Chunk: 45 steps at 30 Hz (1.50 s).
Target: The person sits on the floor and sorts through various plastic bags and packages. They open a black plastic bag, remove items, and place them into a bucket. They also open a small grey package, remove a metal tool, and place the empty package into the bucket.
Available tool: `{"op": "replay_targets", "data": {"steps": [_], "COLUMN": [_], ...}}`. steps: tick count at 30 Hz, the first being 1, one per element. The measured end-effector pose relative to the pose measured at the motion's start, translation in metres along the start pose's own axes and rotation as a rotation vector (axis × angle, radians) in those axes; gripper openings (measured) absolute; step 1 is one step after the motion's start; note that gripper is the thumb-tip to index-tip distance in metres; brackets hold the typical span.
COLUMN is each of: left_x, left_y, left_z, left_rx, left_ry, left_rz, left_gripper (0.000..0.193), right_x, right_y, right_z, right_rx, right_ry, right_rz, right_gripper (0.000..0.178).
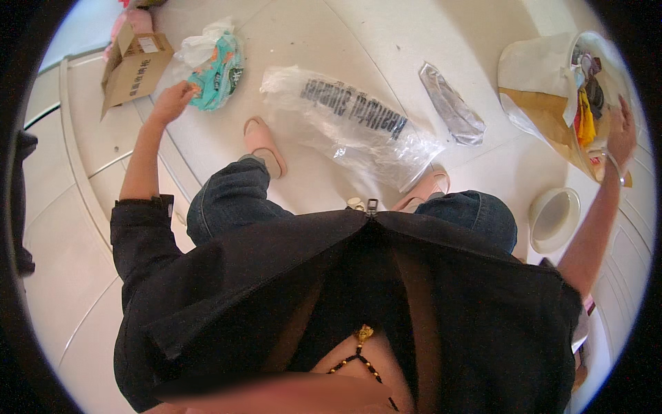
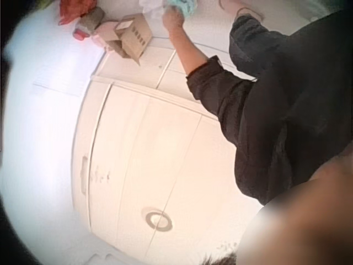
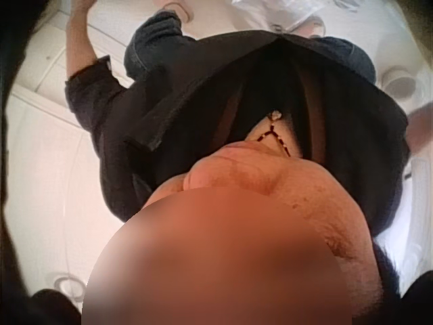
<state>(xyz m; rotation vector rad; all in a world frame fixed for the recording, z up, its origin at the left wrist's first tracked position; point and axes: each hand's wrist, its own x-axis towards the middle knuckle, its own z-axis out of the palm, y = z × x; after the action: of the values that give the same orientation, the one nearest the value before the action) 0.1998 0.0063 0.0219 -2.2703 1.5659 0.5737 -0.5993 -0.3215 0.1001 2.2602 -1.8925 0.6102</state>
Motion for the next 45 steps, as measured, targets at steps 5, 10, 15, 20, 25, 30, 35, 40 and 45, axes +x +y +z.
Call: {"op": "replay_targets", "data": {"steps": [5,10,15,20,25,30,35,40,45], "left_x": [0.039,0.065,0.083,0.110,0.114,0.085,0.059,0.084,0.150], "left_y": [-0.088,-0.143,-0.154,-0.127,-0.099,-0.033,0.012,-0.011,-0.124], "left_z": [0.072,0.200,0.275,0.292,0.274,0.226,0.177,0.169,0.185], "left_rx": [-0.116,-0.277,-0.353,-0.471,-0.548,-0.838,-0.884,-0.645,-0.164], "left_ry": [-0.001,0.092,0.307,0.200,0.153,0.586,0.603,0.481,0.360], "left_rz": [-0.122,-0.174,-0.241,-0.290,-0.239,0.057,0.428,0.694,0.179], "left_gripper": [0.030,0.058,0.090,0.090,0.056,0.030,0.033,0.031,0.037], "right_x": [-0.103,-0.200,-0.259,-0.302,-0.327,-0.333,-0.324,-0.315,-0.320], "right_y": [-0.199,-0.327,-0.388,-0.394,-0.397,-0.420,-0.445,-0.452,-0.441], "right_z": [0.008,0.018,0.052,0.097,0.127,0.136,0.141,0.148,0.146], "right_rx": [0.531,0.653,0.675,0.532,0.455,0.459,0.522,0.552,0.526], "right_ry": [-0.723,-1.283,-1.409,-1.373,-1.402,-1.433,-1.334,-1.300,-1.350], "right_rz": [-0.212,-0.299,-0.122,-0.084,0.009,0.064,0.115,0.187,0.167], "right_gripper": [0.027,0.031,0.030,0.031,0.030,0.029,0.029,0.028,0.028]}}
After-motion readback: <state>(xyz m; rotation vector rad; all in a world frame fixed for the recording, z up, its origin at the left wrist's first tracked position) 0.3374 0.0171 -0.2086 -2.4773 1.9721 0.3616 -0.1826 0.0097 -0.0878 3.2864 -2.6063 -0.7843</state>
